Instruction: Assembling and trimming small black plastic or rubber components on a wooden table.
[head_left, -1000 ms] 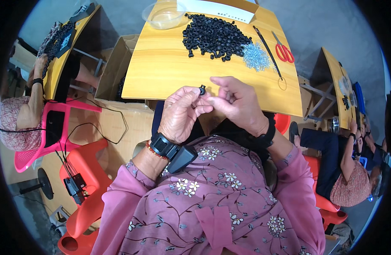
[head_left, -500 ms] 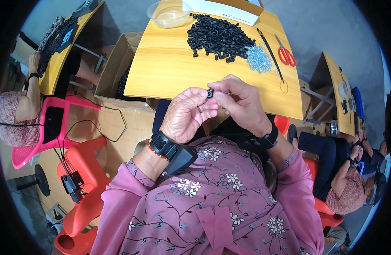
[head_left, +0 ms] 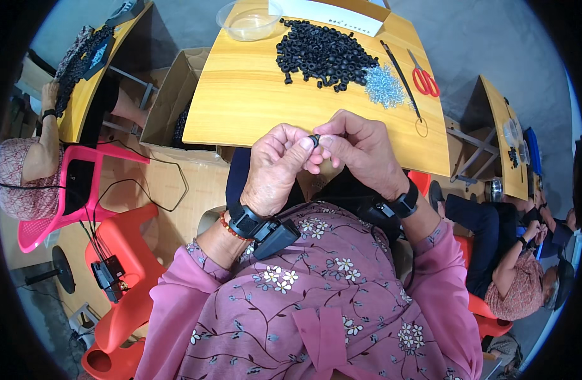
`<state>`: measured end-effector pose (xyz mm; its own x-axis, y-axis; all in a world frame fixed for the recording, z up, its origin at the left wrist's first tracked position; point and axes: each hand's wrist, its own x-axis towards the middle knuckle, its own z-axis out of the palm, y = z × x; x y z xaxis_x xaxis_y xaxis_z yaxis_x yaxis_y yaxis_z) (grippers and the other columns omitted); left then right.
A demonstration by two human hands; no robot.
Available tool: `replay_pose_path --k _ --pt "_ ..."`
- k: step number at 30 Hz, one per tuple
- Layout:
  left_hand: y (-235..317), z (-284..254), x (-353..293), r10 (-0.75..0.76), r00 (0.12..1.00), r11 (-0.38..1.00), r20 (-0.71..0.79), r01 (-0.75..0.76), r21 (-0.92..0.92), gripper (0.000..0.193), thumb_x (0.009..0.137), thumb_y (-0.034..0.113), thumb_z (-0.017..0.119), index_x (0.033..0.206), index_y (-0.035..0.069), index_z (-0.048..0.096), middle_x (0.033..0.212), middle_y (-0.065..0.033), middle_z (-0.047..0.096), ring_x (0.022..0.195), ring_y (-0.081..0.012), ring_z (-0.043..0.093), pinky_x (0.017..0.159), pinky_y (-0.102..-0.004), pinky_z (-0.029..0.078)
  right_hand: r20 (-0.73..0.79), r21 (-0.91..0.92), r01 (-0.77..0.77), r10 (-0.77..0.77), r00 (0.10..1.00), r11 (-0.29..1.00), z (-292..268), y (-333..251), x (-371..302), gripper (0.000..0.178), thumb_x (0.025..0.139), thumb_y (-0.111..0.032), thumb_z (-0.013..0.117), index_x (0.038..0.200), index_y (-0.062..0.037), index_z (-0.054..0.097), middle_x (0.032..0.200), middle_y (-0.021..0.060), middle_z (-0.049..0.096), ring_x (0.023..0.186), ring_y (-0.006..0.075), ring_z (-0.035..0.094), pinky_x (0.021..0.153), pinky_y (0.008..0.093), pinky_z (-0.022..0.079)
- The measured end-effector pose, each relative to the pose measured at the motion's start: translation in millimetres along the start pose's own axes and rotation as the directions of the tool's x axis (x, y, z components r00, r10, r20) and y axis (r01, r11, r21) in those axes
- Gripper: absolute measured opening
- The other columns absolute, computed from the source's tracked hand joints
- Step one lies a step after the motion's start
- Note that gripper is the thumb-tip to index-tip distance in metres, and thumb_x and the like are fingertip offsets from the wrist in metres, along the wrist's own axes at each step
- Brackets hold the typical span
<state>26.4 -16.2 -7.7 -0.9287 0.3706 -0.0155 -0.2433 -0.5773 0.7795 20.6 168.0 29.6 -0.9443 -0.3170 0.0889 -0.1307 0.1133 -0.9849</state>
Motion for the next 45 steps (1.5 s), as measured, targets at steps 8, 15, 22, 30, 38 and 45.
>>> replay_pose_path --k 8,15,22,30,38,45 --pt "-6.2 -2.3 2.6 0.000 1.000 0.994 -0.009 0.001 0.106 0.012 0.098 0.010 0.060 0.095 -0.001 0.060 0.085 -0.0076 0.067 0.072 -0.0104 0.063 0.068 -0.0233 0.054 -0.006 0.047 -0.037 0.037 0.999 0.998 0.2 7.2 -8.2 0.011 0.096 -0.009 0.060 0.101 0.0001 0.065 0.079 0.0006 0.065 0.065 0.0037 0.059 0.054 0.0190 0.048" --pt "-5.8 -22.3 4.8 -0.204 0.977 0.936 0.060 0.213 -0.282 0.015 0.099 0.015 0.058 0.101 0.001 0.061 0.094 -0.0138 0.069 0.084 -0.0221 0.069 0.073 -0.0333 0.058 -0.049 0.026 -0.061 0.062 0.997 0.998 -0.4 8.0 -10.8 0.018 0.096 -0.009 0.059 0.111 0.0000 0.065 0.084 0.0015 0.066 0.067 0.0038 0.058 0.055 0.0200 0.048" --pt "-5.0 -23.5 5.8 -0.237 0.968 0.872 0.078 0.248 -0.422 0.016 0.098 0.014 0.058 0.105 0.001 0.062 0.096 -0.0147 0.069 0.086 -0.0238 0.069 0.078 -0.0359 0.058 -0.124 -0.061 0.068 -0.075 0.989 0.996 12.7 13.3 -6.2 0.020 0.090 -0.004 0.065 0.109 0.0013 0.066 0.087 0.0021 0.064 0.073 0.0065 0.060 0.066 0.0220 0.050" --pt "-3.4 -25.5 5.3 -0.264 0.955 0.832 0.135 0.296 -0.469 0.017 0.098 0.015 0.058 0.106 0.001 0.063 0.098 -0.0138 0.068 0.087 -0.0222 0.068 0.078 -0.0358 0.057 -0.145 -0.149 0.130 -0.152 0.978 0.980 15.4 14.4 -2.4 0.021 0.084 -0.002 0.071 0.104 0.0010 0.067 0.087 0.0034 0.061 0.074 0.0078 0.059 0.067 0.0226 0.049" --pt "-0.8 -19.2 2.7 -0.283 0.953 0.874 0.112 0.304 -0.379 0.016 0.098 0.014 0.058 0.104 0.000 0.063 0.094 -0.0106 0.068 0.084 -0.0193 0.067 0.076 -0.0342 0.057 -0.075 -0.271 0.132 -0.158 0.985 0.954 13.2 6.2 -0.6 0.019 0.078 -0.003 0.075 0.093 0.0016 0.064 0.080 0.0018 0.054 0.067 0.0067 0.054 0.058 0.0221 0.045" --pt "-0.4 -15.6 3.2 -0.227 0.968 0.918 0.112 0.251 -0.306 0.015 0.097 0.012 0.060 0.101 -0.002 0.066 0.090 -0.0109 0.071 0.080 -0.0171 0.069 0.073 -0.0304 0.058 -0.088 -0.412 0.204 -0.262 0.961 0.888 15.2 0.9 -2.0 0.021 0.072 -0.001 0.076 0.085 -0.0004 0.059 0.073 0.0023 0.050 0.059 0.0081 0.048 0.050 0.0247 0.040"
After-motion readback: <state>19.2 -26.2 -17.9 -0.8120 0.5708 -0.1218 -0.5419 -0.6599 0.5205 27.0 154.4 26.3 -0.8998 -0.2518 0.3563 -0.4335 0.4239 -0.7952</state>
